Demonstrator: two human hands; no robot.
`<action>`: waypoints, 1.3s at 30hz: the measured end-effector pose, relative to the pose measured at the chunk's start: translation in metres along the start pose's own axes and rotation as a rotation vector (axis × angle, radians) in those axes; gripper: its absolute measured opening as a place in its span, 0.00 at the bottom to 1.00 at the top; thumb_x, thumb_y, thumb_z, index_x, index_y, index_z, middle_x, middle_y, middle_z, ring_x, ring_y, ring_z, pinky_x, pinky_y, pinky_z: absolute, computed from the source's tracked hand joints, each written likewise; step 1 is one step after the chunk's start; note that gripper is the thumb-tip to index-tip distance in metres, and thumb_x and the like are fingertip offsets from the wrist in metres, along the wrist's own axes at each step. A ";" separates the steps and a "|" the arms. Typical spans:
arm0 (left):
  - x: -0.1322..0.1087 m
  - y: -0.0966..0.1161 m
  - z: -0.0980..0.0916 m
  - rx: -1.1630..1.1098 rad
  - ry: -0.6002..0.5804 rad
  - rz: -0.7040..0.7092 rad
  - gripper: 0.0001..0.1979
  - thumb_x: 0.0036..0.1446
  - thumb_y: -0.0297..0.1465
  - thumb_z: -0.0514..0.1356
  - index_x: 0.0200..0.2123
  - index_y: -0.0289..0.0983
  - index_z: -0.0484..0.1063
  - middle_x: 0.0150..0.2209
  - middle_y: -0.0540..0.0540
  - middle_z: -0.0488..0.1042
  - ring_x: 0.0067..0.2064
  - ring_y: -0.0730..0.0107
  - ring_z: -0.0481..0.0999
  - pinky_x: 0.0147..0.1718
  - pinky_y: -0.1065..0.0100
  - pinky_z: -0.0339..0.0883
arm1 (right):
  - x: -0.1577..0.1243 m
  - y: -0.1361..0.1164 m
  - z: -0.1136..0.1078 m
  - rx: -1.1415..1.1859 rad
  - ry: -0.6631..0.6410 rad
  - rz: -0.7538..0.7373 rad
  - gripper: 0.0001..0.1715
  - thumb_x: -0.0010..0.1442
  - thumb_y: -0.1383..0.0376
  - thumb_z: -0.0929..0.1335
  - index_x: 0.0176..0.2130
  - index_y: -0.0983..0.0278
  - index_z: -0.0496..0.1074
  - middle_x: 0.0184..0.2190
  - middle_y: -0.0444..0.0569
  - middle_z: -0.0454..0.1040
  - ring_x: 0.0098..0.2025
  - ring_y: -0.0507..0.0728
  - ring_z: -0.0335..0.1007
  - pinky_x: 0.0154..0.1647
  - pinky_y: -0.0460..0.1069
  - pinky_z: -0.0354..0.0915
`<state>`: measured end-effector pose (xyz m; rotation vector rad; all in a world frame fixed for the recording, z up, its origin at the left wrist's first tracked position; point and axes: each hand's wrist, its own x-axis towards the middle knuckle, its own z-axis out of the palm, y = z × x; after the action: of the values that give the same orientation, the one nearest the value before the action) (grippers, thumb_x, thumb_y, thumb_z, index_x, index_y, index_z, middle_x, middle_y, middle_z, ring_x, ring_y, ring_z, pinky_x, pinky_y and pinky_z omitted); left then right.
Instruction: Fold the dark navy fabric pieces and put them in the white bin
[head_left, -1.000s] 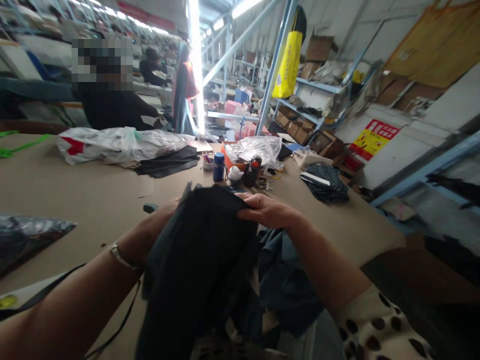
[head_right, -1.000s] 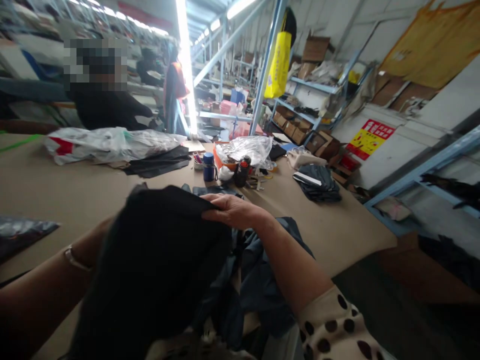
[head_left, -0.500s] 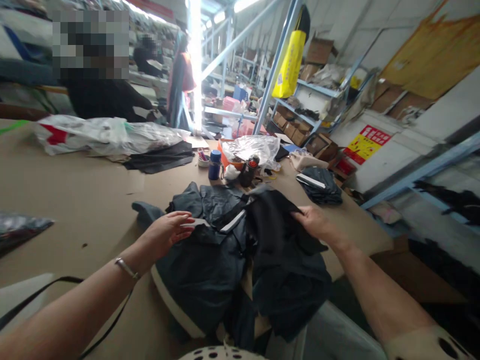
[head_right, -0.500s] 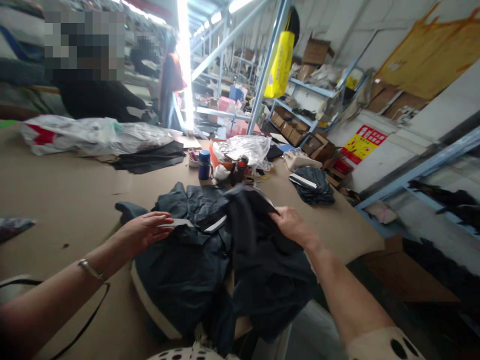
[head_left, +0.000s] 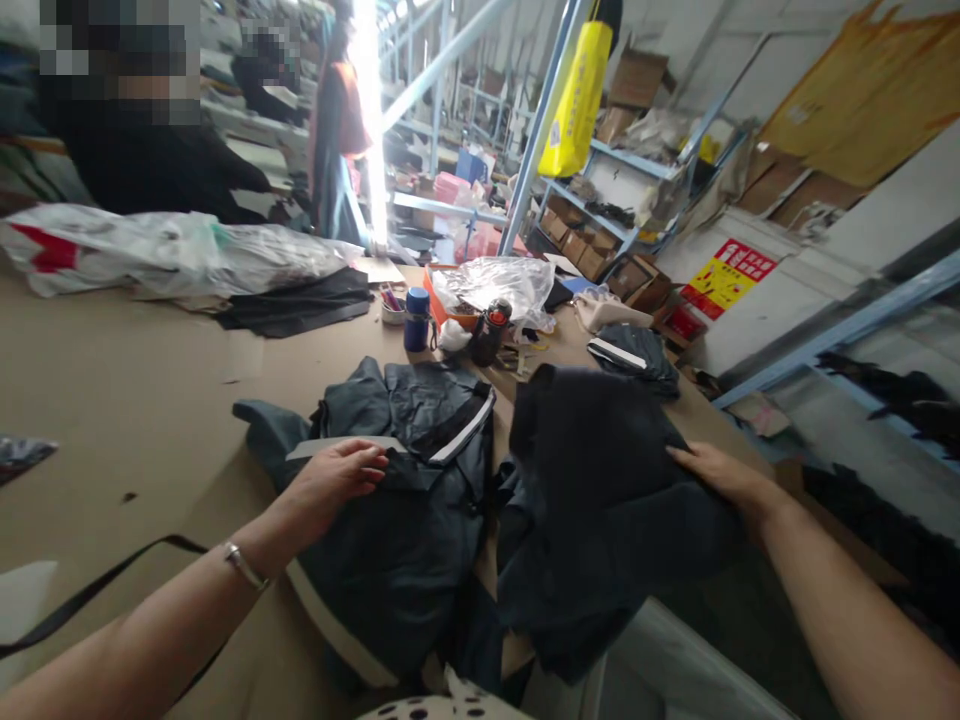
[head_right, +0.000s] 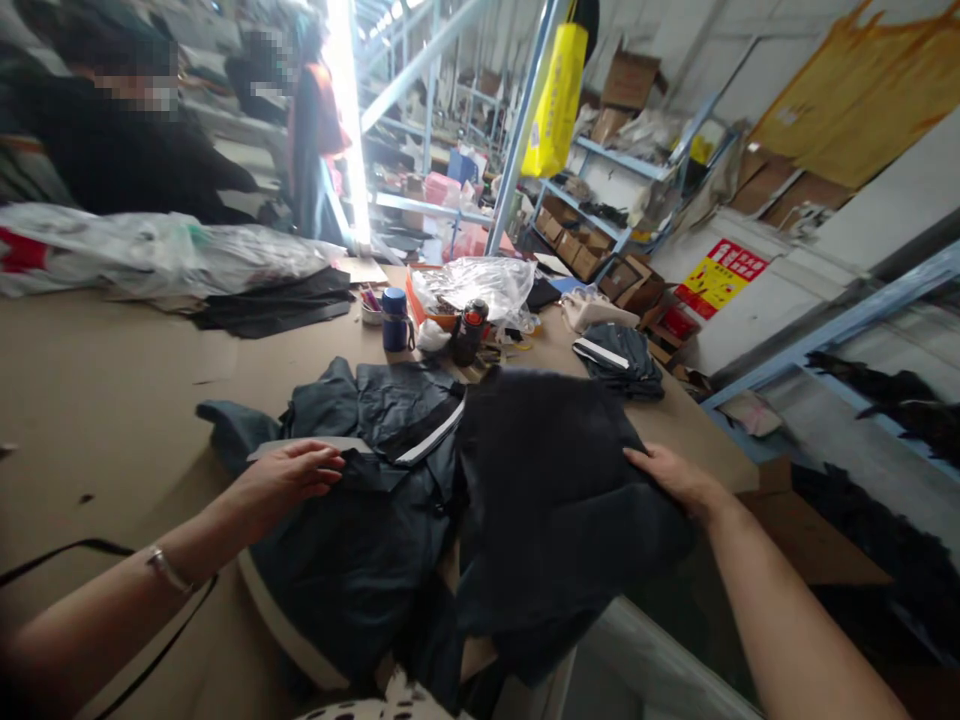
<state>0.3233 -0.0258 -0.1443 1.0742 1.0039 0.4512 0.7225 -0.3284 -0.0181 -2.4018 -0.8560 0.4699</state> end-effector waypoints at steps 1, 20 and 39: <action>0.000 0.001 0.005 0.048 0.017 0.038 0.14 0.44 0.36 0.65 0.33 0.33 0.71 0.30 0.46 0.75 0.29 0.70 0.73 0.25 0.73 0.66 | 0.003 0.010 0.012 -0.102 0.048 -0.020 0.25 0.52 0.53 0.67 0.44 0.67 0.74 0.41 0.63 0.75 0.42 0.67 0.72 0.41 0.60 0.67; 0.110 -0.050 0.111 1.616 -0.113 0.350 0.16 0.56 0.27 0.47 0.40 0.30 0.73 0.42 0.32 0.69 0.45 0.49 0.69 0.42 0.51 0.59 | -0.002 0.074 0.294 -0.659 -0.180 -0.064 0.41 0.54 0.46 0.63 0.60 0.61 0.57 0.65 0.57 0.43 0.66 0.72 0.31 0.59 0.70 0.31; 0.011 0.048 0.050 1.524 -0.013 0.970 0.09 0.56 0.24 0.51 0.37 0.36 0.71 0.38 0.41 0.73 0.45 0.55 0.70 0.46 0.54 0.62 | 0.056 -0.148 0.248 -0.522 -0.218 -0.731 0.09 0.62 0.65 0.62 0.36 0.63 0.71 0.34 0.51 0.75 0.38 0.56 0.71 0.38 0.48 0.61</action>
<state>0.3784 -0.0214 -0.1011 2.9712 0.6352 0.3852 0.5741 -0.1023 -0.1346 -2.2465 -2.0498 0.2259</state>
